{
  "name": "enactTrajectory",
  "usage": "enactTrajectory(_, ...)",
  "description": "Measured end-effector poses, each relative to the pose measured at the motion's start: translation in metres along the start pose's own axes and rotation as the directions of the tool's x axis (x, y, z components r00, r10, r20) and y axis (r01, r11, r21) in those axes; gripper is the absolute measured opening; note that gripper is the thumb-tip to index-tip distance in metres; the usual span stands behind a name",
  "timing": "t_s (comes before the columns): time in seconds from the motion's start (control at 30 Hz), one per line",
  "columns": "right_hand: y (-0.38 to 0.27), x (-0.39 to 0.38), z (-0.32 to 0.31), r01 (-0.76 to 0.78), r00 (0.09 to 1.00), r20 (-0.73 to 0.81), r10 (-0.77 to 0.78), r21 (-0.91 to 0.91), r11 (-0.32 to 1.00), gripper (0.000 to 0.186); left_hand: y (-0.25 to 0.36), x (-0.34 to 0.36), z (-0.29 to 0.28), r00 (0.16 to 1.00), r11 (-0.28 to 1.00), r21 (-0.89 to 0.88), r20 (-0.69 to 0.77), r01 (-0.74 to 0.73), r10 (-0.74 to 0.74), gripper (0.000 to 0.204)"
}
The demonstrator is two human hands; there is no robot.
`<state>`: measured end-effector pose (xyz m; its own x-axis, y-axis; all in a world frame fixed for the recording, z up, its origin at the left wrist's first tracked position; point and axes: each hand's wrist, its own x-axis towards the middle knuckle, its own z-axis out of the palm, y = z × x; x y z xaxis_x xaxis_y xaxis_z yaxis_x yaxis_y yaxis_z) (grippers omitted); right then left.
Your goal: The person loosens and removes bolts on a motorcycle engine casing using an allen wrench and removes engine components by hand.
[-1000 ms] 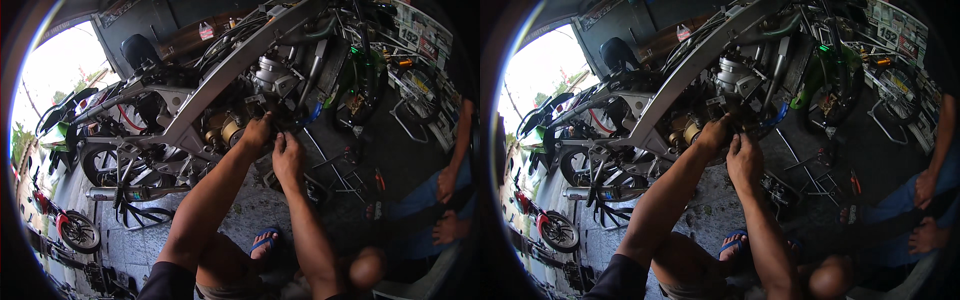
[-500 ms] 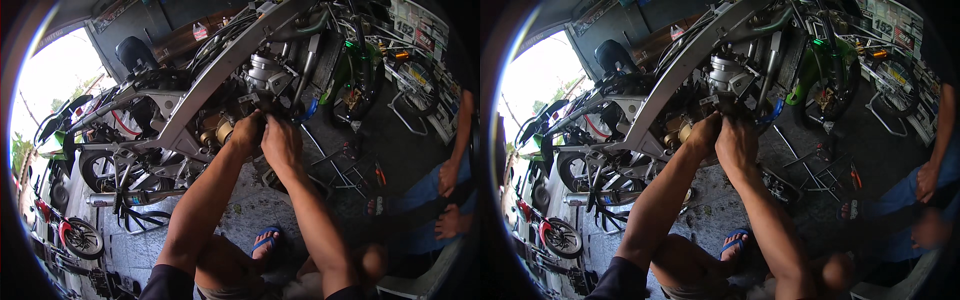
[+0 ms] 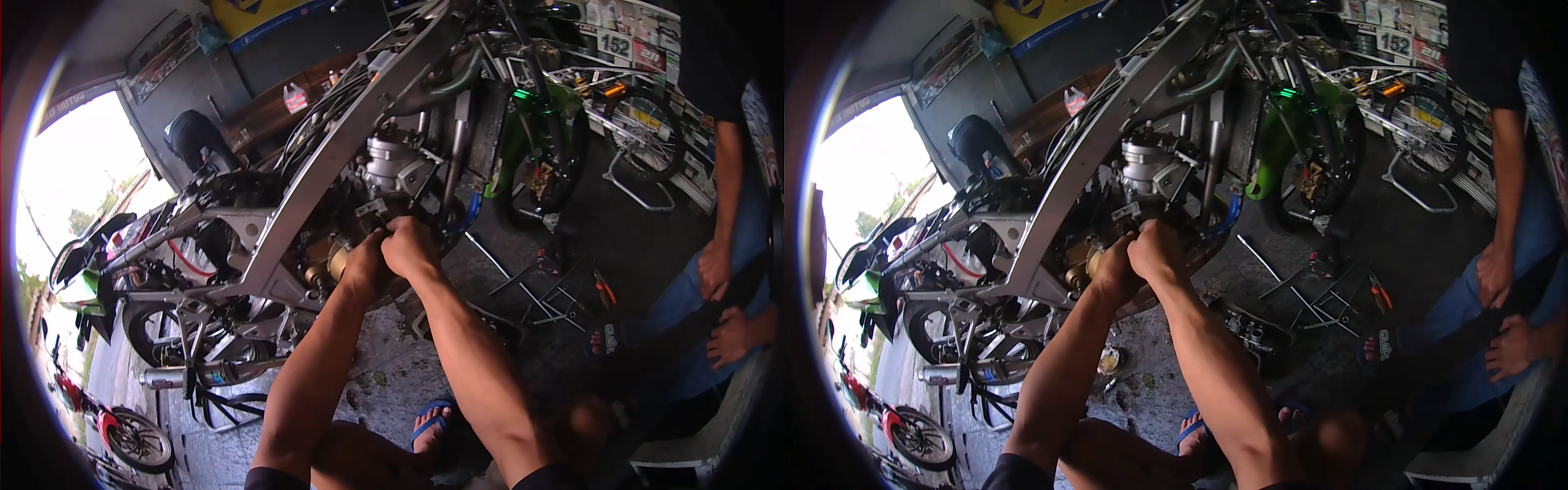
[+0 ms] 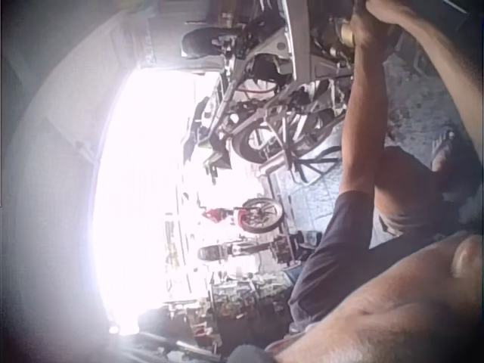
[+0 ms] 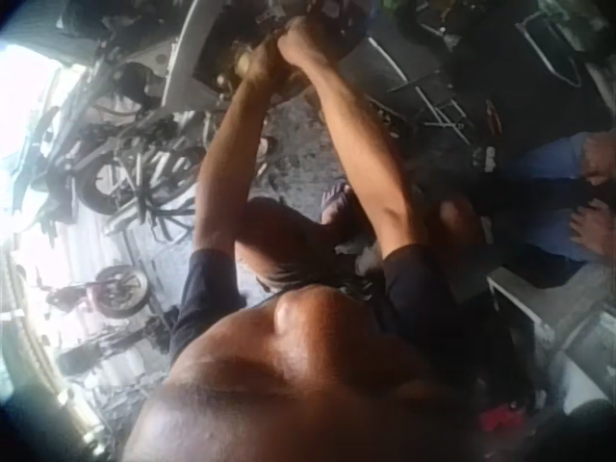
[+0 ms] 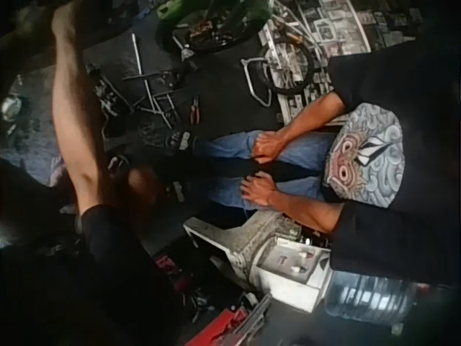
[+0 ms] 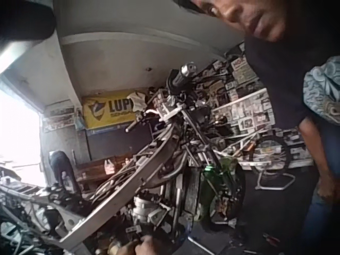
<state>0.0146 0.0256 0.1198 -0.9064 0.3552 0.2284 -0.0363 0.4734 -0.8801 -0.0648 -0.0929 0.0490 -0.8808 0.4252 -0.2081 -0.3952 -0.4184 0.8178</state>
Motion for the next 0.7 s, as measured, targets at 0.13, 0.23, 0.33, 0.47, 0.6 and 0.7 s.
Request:
enactTrajectory(0.13, -0.016, -0.013, 0.001, 0.160, 0.986, 0.082, -0.145, -0.232, 0.959, 0.019, -0.006, 0.006, -0.015, 0.920, 0.788, 0.500, 0.044, -0.358, 0.390, 0.036)
enactTrajectory(0.23, -0.009, -0.024, -0.015, 0.181, 0.982, 0.104, -0.157, -0.302, 0.936, 0.017, -0.008, -0.019, 0.016, 0.997, 0.991, 0.113, -0.023, -0.076, 0.079, 0.040)
enactTrajectory(0.33, 0.021, -0.023, -0.036, 0.038, 0.995, -0.074, -0.064, -0.305, 0.952, 0.015, -0.015, -0.040, 0.054, 0.983, 0.813, 0.562, 0.006, -0.156, 0.184, 0.037)
enactTrajectory(0.47, 0.059, -0.015, -0.038, 0.002, 0.988, -0.146, -0.057, -0.348, 0.937, 0.016, -0.033, -0.038, 0.055, 0.997, 0.812, 0.583, -0.066, 0.009, 0.036, 0.036)
enactTrajectory(0.6, 0.070, -0.008, -0.027, 0.010, 0.988, -0.145, -0.061, -0.333, 0.943, 0.017, -0.033, -0.041, 0.053, 0.996, 0.773, 0.635, -0.059, -0.015, 0.068, 0.035)
enactTrajectory(0.7, 0.069, 0.002, -0.025, 0.022, 0.994, -0.099, -0.053, -0.299, 0.954, 0.019, -0.034, -0.038, 0.047, 0.992, 0.773, 0.634, -0.110, 0.018, 0.067, 0.035)
